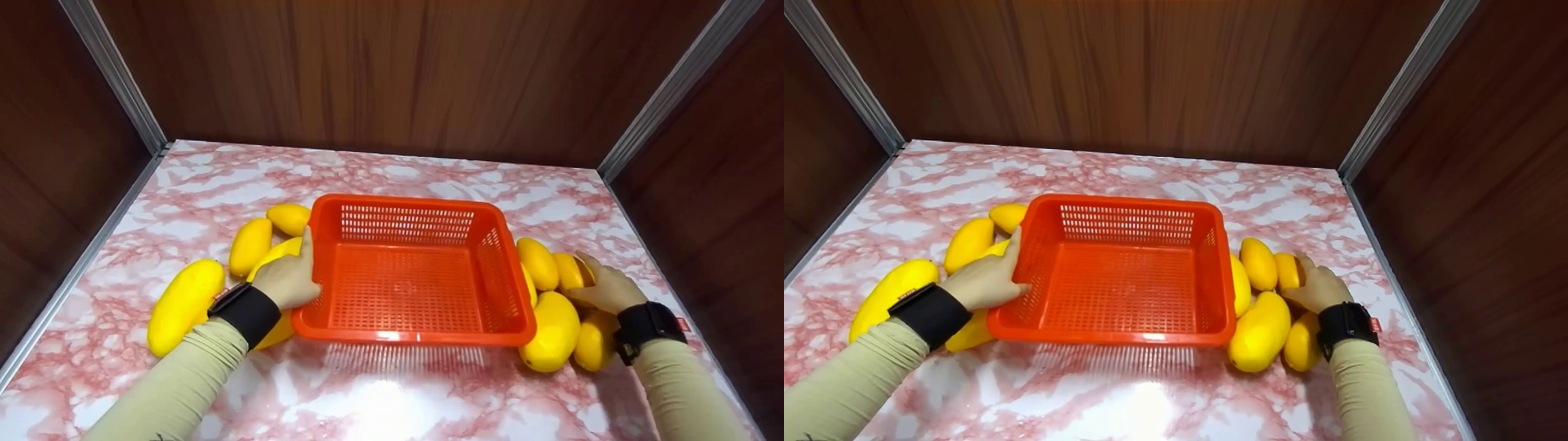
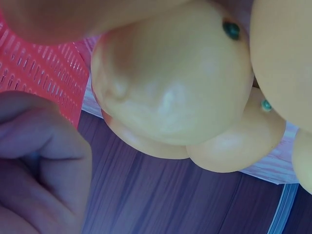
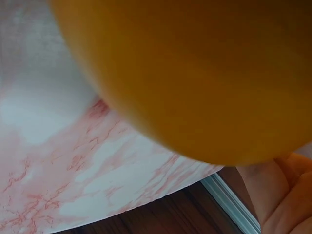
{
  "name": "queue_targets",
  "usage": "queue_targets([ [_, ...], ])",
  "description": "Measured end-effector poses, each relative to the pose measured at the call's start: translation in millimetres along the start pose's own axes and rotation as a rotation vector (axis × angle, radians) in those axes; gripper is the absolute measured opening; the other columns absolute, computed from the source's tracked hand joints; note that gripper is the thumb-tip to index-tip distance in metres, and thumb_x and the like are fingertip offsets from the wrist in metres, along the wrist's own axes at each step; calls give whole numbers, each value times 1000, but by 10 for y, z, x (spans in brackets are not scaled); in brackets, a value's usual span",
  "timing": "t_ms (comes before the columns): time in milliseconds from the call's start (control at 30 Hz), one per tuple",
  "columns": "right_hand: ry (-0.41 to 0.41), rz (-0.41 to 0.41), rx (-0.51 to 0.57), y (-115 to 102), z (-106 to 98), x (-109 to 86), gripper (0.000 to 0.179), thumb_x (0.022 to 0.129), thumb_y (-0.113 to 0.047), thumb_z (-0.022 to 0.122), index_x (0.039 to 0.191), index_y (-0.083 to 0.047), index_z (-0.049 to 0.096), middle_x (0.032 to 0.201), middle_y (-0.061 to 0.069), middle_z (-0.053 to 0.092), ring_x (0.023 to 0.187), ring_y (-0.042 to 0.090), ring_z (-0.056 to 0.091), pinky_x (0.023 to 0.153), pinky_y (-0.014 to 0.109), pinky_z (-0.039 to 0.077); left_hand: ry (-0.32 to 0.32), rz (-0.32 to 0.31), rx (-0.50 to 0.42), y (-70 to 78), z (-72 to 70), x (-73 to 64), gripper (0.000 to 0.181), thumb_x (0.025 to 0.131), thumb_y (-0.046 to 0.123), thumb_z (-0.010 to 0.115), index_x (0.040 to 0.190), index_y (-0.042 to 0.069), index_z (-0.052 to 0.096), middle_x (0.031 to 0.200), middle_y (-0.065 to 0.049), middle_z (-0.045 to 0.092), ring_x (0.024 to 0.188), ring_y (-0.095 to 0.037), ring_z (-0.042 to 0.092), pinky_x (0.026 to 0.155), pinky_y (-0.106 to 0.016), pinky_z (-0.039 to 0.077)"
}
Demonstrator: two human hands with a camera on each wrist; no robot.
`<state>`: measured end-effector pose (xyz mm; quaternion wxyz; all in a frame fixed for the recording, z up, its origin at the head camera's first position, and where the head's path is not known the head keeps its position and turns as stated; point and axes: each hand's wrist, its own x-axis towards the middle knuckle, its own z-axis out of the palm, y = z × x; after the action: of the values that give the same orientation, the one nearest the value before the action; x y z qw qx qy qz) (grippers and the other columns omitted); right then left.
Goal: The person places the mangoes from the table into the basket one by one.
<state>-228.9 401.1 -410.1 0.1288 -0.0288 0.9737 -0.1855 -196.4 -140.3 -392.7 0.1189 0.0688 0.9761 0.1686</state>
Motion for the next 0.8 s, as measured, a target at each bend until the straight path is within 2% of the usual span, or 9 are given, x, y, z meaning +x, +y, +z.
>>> queue_targets([
  [467, 56, 2, -64, 0, -34, -8, 94, 85, -49, 66, 150, 3, 21, 130, 43, 39, 113, 56, 42, 94, 68, 31, -4, -13, 5, 6, -6, 0, 104, 81, 23, 62, 152, 1, -11, 69, -6, 56, 56, -22, 55, 52, -34, 40],
  [800, 56, 36, -28, -2, -68, -24, 94, 85, -45, 66, 150, 4, 18, 131, 43, 37, 113, 54, 40, 96, 68, 29, -7, -8, 16, 2, 7, -9, 104, 80, 22, 60, 151, 1, -13, 66, -3, 55, 55, -22, 54, 52, -34, 39],
])
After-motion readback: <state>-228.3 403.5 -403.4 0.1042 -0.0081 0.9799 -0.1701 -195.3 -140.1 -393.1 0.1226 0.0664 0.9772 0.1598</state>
